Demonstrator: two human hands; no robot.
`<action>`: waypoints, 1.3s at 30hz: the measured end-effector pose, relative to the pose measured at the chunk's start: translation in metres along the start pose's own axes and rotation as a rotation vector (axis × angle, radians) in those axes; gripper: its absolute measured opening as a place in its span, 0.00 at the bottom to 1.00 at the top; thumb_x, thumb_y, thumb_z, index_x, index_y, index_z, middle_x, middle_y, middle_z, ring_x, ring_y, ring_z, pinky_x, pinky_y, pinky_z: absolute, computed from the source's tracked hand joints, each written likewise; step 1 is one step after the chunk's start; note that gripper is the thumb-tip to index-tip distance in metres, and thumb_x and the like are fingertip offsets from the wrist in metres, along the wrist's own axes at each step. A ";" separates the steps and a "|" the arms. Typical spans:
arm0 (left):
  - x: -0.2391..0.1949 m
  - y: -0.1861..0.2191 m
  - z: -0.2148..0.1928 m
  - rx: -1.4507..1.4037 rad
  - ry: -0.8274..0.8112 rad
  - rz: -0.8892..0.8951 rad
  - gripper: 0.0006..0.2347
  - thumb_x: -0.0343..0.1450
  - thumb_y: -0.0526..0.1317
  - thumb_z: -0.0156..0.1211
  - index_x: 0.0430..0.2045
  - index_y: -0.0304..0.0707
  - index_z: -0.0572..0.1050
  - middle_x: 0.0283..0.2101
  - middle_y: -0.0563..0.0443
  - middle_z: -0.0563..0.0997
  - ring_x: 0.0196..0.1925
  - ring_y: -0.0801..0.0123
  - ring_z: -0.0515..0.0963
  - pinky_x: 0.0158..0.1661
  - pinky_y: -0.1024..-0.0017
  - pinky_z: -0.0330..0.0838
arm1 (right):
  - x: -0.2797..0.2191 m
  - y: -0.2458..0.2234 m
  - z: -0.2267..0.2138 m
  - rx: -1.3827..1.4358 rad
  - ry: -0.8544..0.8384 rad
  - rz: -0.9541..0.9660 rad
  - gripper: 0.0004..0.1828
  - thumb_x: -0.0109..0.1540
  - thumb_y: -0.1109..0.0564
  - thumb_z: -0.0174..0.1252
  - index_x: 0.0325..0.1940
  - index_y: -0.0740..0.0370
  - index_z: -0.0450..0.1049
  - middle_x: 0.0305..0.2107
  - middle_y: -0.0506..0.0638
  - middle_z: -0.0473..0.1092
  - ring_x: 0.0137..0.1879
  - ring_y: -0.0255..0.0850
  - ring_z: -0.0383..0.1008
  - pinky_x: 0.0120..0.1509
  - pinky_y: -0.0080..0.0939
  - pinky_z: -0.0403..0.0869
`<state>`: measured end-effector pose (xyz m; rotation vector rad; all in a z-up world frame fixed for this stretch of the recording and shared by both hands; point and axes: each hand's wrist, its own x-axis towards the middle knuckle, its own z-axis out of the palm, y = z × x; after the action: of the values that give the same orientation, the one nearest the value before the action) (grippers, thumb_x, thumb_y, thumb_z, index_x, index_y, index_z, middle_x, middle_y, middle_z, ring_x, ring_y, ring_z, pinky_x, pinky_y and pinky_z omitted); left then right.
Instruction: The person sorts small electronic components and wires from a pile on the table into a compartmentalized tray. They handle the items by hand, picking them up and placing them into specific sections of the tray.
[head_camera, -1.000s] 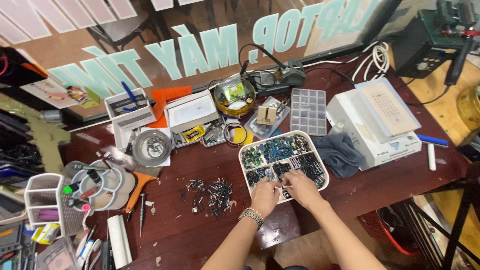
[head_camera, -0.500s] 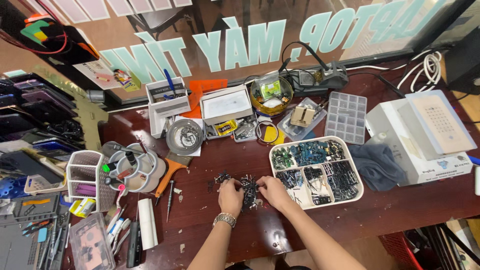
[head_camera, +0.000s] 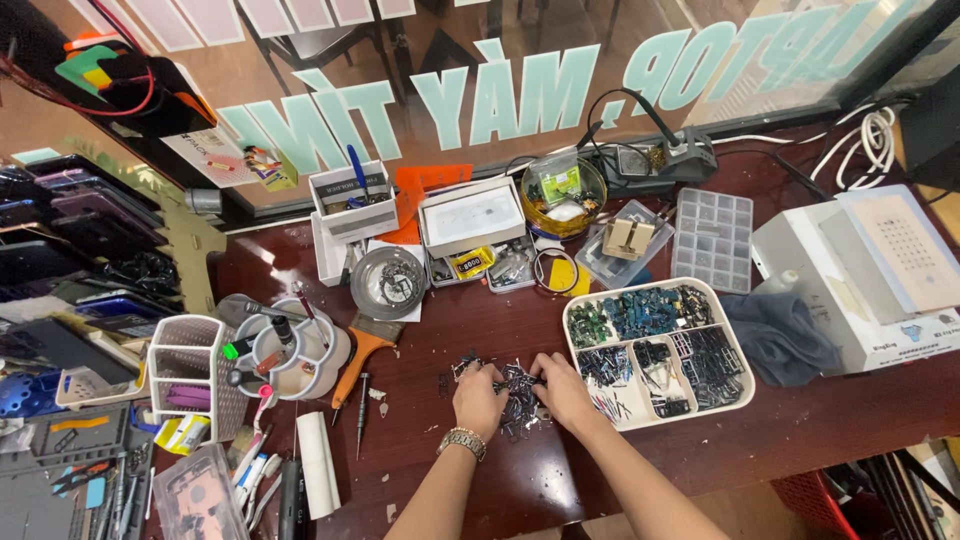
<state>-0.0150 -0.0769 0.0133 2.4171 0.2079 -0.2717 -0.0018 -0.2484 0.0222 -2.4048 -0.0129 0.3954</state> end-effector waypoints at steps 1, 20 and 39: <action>0.002 -0.001 0.001 -0.023 0.003 0.009 0.08 0.61 0.35 0.71 0.31 0.39 0.79 0.43 0.47 0.79 0.51 0.53 0.78 0.50 0.58 0.74 | 0.002 0.004 0.003 0.038 0.023 -0.016 0.14 0.54 0.66 0.66 0.41 0.61 0.71 0.37 0.54 0.70 0.46 0.50 0.75 0.51 0.48 0.74; 0.009 -0.003 0.037 -0.012 -0.050 -0.073 0.09 0.59 0.41 0.73 0.27 0.39 0.84 0.36 0.43 0.85 0.42 0.52 0.84 0.46 0.58 0.77 | 0.013 0.066 0.010 0.511 -0.045 0.178 0.07 0.59 0.62 0.66 0.38 0.65 0.74 0.29 0.49 0.75 0.33 0.34 0.77 0.35 0.35 0.80; 0.018 -0.019 0.019 -0.303 -0.112 -0.107 0.06 0.63 0.31 0.69 0.31 0.35 0.85 0.31 0.48 0.87 0.30 0.70 0.87 0.35 0.72 0.81 | -0.010 0.007 -0.009 -0.107 0.028 -0.166 0.10 0.52 0.67 0.64 0.33 0.61 0.70 0.38 0.51 0.69 0.51 0.51 0.72 0.54 0.49 0.72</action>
<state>-0.0043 -0.0734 -0.0169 2.0877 0.3057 -0.3936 -0.0093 -0.2605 0.0275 -2.4921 -0.2247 0.2912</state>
